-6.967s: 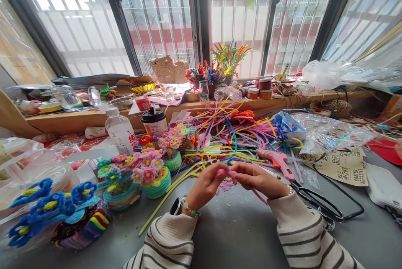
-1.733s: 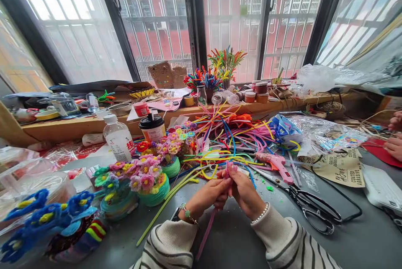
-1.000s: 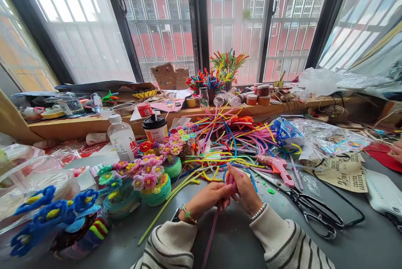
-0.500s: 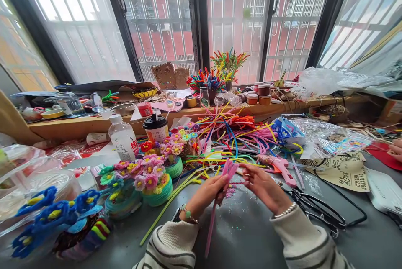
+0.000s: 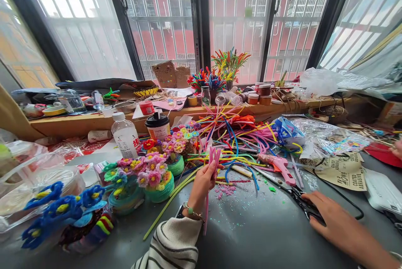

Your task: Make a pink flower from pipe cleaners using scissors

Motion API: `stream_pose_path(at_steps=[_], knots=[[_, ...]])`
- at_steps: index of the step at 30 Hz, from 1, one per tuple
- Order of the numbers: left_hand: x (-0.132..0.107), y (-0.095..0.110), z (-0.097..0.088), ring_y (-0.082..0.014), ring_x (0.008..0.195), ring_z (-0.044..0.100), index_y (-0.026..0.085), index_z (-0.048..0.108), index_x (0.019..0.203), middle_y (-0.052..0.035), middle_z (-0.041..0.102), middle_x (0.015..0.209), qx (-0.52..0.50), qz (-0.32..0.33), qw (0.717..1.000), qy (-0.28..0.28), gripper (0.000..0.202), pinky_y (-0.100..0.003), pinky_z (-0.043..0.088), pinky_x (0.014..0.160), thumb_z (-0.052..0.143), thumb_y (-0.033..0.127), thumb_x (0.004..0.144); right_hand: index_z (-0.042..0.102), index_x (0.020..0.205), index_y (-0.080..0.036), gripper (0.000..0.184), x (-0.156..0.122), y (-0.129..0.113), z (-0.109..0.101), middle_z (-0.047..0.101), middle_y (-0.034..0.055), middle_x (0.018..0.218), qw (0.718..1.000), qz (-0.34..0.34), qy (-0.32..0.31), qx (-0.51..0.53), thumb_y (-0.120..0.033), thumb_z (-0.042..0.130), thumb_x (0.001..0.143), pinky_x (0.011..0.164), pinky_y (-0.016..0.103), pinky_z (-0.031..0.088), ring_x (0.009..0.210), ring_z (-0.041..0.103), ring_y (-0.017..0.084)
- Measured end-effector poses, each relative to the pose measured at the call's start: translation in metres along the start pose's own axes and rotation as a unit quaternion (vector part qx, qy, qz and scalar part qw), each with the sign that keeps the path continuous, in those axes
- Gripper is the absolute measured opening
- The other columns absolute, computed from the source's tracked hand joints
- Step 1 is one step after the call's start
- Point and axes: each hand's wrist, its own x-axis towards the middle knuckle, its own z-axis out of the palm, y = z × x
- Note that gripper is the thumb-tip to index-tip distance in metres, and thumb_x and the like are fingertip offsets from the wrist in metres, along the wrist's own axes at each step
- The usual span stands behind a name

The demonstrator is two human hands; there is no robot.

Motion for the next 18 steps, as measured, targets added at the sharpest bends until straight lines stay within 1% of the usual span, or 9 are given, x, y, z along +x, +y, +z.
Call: stream_pose_path(at_steps=[3,6,8,11,12,14,16,17,18], knots=[[-0.005,0.003,0.003,-0.0003,0.034,0.02,0.015,0.049,0.075,0.0091,0.031,0.049,-0.029,-0.013,0.999,-0.019,0.036,-0.019,0.01,0.036,0.055,0.048,0.064,0.052,0.059,-0.022,0.01,0.014,-0.01,-0.014,0.06,0.0051,0.063,0.996,0.016,-0.087,-0.007,-0.018,0.05,0.05,0.055,0.032,0.042,0.061,0.056,0.023],[-0.008,0.003,0.006,-0.0004,0.033,0.024,0.02,0.04,0.096,0.01,0.036,0.052,-0.076,0.002,0.997,-0.025,0.041,-0.016,0.015,0.036,0.053,0.046,0.066,0.046,0.047,-0.022,0.008,0.025,-0.021,-0.027,0.055,0.002,0.051,0.98,0.019,-0.184,0.067,-0.015,0.05,0.047,0.046,0.027,0.035,0.051,0.05,0.018],[-0.007,0.002,0.006,-0.0016,0.032,0.029,0.022,0.032,0.106,0.0102,0.04,0.052,-0.076,0.02,0.997,-0.019,0.051,-0.015,0.019,0.035,0.054,0.045,0.066,0.048,0.049,-0.022,0.005,0.03,-0.027,-0.033,0.053,0.0005,0.049,0.944,0.06,-0.264,0.187,-0.018,0.049,0.051,0.043,0.024,0.033,0.047,0.05,0.016],[-0.004,0.0,0.004,-0.0042,0.032,0.037,0.022,0.032,0.108,0.0087,0.048,0.05,-0.053,0.043,0.998,-0.005,0.055,-0.016,0.026,0.035,0.057,0.044,0.064,0.053,0.055,-0.022,0.006,0.03,-0.034,-0.038,0.057,0.002,0.056,0.856,0.143,-0.34,0.362,-0.027,0.051,0.057,0.046,0.024,0.036,0.05,0.055,0.015],[-0.003,0.0,0.003,-0.0049,0.033,0.04,0.02,0.037,0.104,0.0074,0.05,0.051,-0.05,0.044,0.998,0.001,0.051,-0.017,0.029,0.036,0.058,0.044,0.063,0.054,0.055,-0.021,0.011,0.029,-0.035,-0.039,0.057,0.0029,0.056,0.834,0.165,-0.342,0.401,-0.032,0.052,0.057,0.046,0.024,0.037,0.05,0.055,0.015],[-0.003,0.001,0.002,-0.0071,0.039,0.048,0.016,0.047,0.093,0.003,0.055,0.054,-0.06,0.034,0.998,0.007,0.041,-0.02,0.036,0.042,0.058,0.043,0.064,0.054,0.052,-0.021,0.02,0.026,-0.037,-0.041,0.056,0.0043,0.054,0.809,0.194,-0.322,0.451,-0.04,0.054,0.057,0.046,0.026,0.038,0.046,0.054,0.014],[-0.005,0.004,0.001,-0.0119,0.052,0.057,0.012,0.053,0.088,-0.0035,0.061,0.063,-0.089,0.02,0.996,-0.012,0.037,-0.025,0.043,0.055,0.054,0.042,0.068,0.055,0.05,-0.021,0.028,0.025,-0.039,-0.041,0.055,0.0064,0.055,0.803,0.192,-0.288,0.485,-0.046,0.052,0.061,0.048,0.027,0.04,0.047,0.053,0.014],[-0.006,0.005,0.001,-0.015,0.061,0.059,0.01,0.055,0.09,-0.0069,0.063,0.07,-0.11,0.02,0.993,-0.03,0.038,-0.028,0.044,0.062,0.051,0.042,0.07,0.057,0.054,-0.021,0.028,0.026,-0.041,-0.039,0.056,0.0075,0.06,0.804,0.187,-0.259,0.501,-0.046,0.05,0.066,0.055,0.027,0.041,0.053,0.055,0.014],[-0.007,0.006,0.001,-0.018,0.069,0.061,0.01,0.055,0.094,-0.0098,0.064,0.078,-0.131,0.023,0.99,-0.05,0.039,-0.031,0.043,0.068,0.049,0.041,0.072,0.059,0.056,-0.02,0.03,0.029,-0.044,-0.035,0.056,0.0078,0.061,0.8,0.171,-0.241,0.522,-0.048,0.049,0.066,0.055,0.027,0.042,0.054,0.055,0.015]])
